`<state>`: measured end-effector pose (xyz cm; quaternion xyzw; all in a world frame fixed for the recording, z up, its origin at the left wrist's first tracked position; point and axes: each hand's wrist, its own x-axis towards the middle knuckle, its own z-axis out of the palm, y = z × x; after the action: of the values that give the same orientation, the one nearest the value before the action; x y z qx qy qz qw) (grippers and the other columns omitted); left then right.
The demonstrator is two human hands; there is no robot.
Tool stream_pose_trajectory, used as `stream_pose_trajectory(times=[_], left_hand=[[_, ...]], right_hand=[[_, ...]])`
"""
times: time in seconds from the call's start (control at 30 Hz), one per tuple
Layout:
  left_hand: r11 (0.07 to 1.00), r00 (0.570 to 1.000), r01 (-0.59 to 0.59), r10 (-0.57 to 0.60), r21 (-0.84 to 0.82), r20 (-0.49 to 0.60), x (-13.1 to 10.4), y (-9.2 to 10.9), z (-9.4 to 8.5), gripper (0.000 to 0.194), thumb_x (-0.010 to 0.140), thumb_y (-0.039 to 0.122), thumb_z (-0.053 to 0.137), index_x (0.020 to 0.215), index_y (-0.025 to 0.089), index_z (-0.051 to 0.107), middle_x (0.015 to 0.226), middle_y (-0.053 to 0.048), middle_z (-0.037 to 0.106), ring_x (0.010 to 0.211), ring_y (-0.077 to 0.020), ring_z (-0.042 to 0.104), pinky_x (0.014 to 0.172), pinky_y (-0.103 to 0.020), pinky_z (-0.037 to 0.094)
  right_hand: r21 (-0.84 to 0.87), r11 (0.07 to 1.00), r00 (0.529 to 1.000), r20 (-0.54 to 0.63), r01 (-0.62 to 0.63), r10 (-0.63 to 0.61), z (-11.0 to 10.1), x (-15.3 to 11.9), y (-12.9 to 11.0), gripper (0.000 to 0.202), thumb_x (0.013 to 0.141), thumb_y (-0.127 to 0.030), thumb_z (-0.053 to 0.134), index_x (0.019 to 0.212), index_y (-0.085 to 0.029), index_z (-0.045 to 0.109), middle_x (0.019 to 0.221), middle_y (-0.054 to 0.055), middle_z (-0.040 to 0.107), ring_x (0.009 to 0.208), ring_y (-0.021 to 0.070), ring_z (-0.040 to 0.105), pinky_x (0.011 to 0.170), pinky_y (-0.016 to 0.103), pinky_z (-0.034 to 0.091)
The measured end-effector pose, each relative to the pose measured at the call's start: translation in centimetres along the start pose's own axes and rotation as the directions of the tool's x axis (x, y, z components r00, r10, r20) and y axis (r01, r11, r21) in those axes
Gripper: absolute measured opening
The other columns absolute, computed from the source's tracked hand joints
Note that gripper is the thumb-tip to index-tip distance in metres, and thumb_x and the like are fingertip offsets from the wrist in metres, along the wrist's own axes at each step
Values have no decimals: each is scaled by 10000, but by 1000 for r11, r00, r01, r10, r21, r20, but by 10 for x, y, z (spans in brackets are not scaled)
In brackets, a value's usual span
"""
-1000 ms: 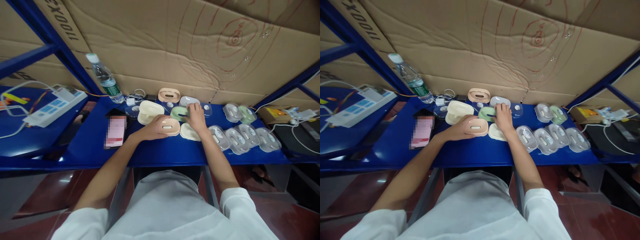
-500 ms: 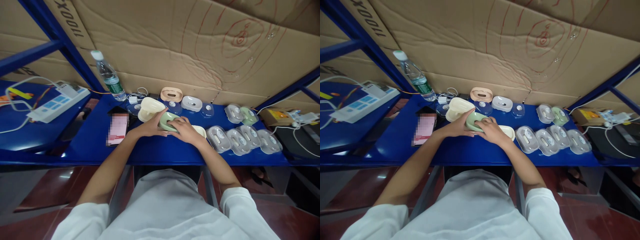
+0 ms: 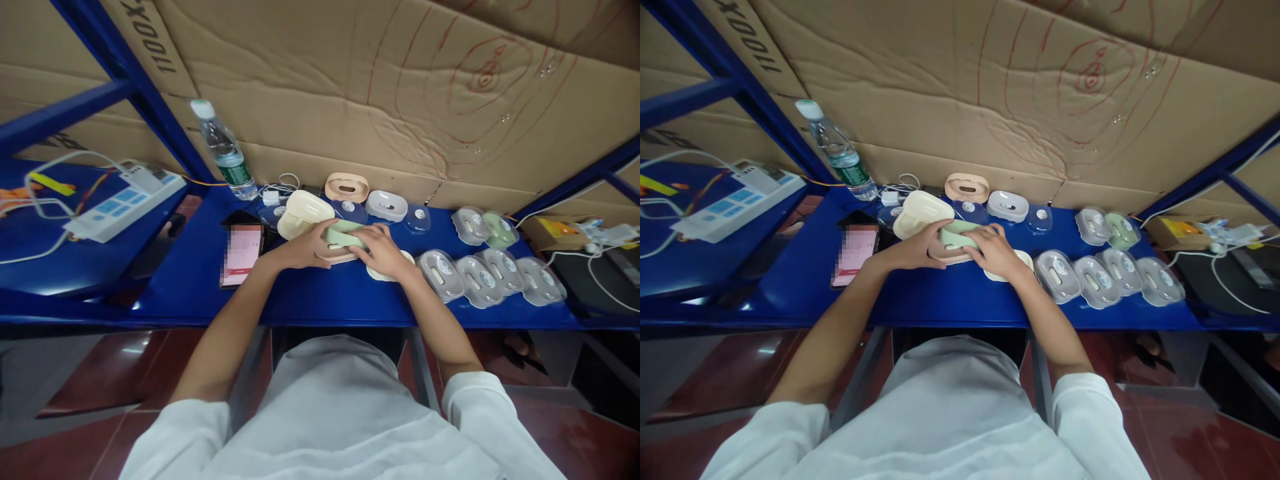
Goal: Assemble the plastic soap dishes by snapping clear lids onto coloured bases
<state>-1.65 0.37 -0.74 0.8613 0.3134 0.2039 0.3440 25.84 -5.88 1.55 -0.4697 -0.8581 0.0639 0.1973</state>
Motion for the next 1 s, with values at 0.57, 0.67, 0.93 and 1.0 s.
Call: stream_pose_trajectory(times=[0.57, 0.67, 0.93, 1.0], left_hand=[[994, 992, -53, 41, 100, 117, -2, -4, -4, 504, 771, 338, 876, 1240, 258, 709, 1571, -109, 524, 1534, -352, 485, 1294, -532, 395], [991, 981, -73, 51, 115, 188, -3, 1, -8, 313, 746, 210, 832, 1042, 240, 735, 1552, -89, 503, 1570, -336, 423, 1307, -503, 369], [999, 976, 5, -16, 49, 218, -3, 11, -10, 331, 725, 186, 814, 1040, 229, 720, 1571, -76, 445, 1567, -324, 398, 1326, -454, 302], [999, 976, 14, -22, 35, 218, -3, 12, -10, 345, 715, 181, 816, 1041, 230, 713, 1571, -80, 440, 1575, -335, 383, 1324, -466, 302]], right_hand=[[-158, 885, 891, 53, -439, 451, -21, -13, 56, 566, 1076, -418, 573, 1598, -202, 543, 1708, 195, 458, 1594, 398, 423, 1258, 681, 322], [-189, 812, 815, 84, -553, 574, -25, -17, 64, 761, 1043, -577, 601, 1653, -144, 466, 1736, 264, 369, 1604, 474, 376, 1240, 749, 312], [-255, 614, 636, -3, -747, 772, -63, -6, 80, 716, 1130, -595, 161, 1690, -221, 405, 1777, 197, 330, 1630, 412, 354, 1255, 706, 339], [-288, 526, 552, -14, -800, 834, -76, 5, 93, 653, 1124, -523, 300, 1622, -151, 499, 1676, 278, 459, 1550, 463, 460, 1207, 745, 365]])
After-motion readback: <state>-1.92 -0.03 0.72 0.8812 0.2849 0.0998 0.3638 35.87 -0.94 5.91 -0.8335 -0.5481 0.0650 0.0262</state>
